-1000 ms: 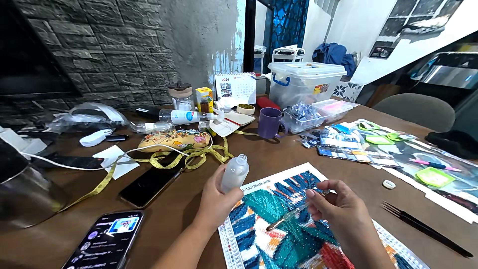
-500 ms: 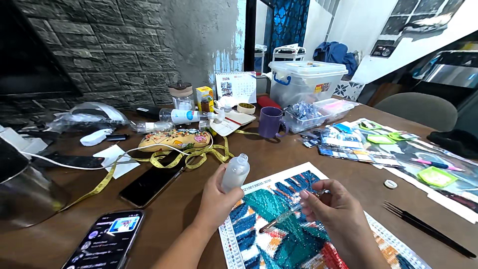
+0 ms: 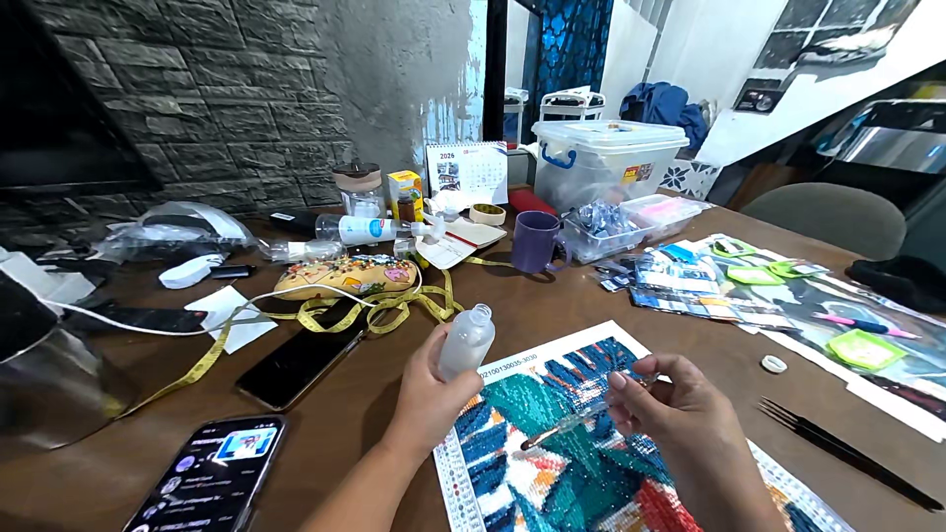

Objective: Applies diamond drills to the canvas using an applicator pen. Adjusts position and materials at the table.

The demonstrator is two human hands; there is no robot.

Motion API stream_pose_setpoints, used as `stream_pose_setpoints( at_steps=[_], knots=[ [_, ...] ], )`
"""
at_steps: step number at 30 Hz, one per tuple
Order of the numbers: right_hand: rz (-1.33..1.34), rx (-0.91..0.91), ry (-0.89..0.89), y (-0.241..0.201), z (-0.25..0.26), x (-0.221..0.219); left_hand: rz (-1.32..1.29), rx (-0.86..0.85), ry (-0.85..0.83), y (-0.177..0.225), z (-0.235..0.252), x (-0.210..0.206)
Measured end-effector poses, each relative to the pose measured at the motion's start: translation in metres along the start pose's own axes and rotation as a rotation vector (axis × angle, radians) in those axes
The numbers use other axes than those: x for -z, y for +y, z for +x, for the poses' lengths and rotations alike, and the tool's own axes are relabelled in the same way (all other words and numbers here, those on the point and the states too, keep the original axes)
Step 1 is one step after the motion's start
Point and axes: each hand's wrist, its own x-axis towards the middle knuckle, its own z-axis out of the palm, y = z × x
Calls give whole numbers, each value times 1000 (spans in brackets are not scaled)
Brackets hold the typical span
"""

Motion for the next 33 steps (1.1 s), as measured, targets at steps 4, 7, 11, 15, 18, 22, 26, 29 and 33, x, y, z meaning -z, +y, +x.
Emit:
stream_pose_setpoints(
  at_steps=[4,7,11,15,18,22,26,29,33],
  knots=[
    [-41,-26,-42,-2,-5,-8,-8,-3,-2,-1,0,0],
    [-73,-22,-50,1,-4,-9,0,-2,1,-1,0,0],
    [-99,-20,-27,1,-2,-6,5,2,2,-1,0,0],
    [18,-64,-3,-2,-1,-2,-12,-1,4,-1,0,0],
    [12,-45,14,0,-1,-1,-17,2,5,-1,0,0],
    [-17,-40,8,0,-2,-3,-26,0,-2,-1,0,0],
    [-61,-19,-3,1,-3,-4,-4,0,-5,-1,0,1],
    [-63,-1,-5,3,-3,-4,2,-2,-7,-1,0,1],
    [-85,21,-12,4,-4,-3,-8,-5,-6,-1,0,1]
  ],
)
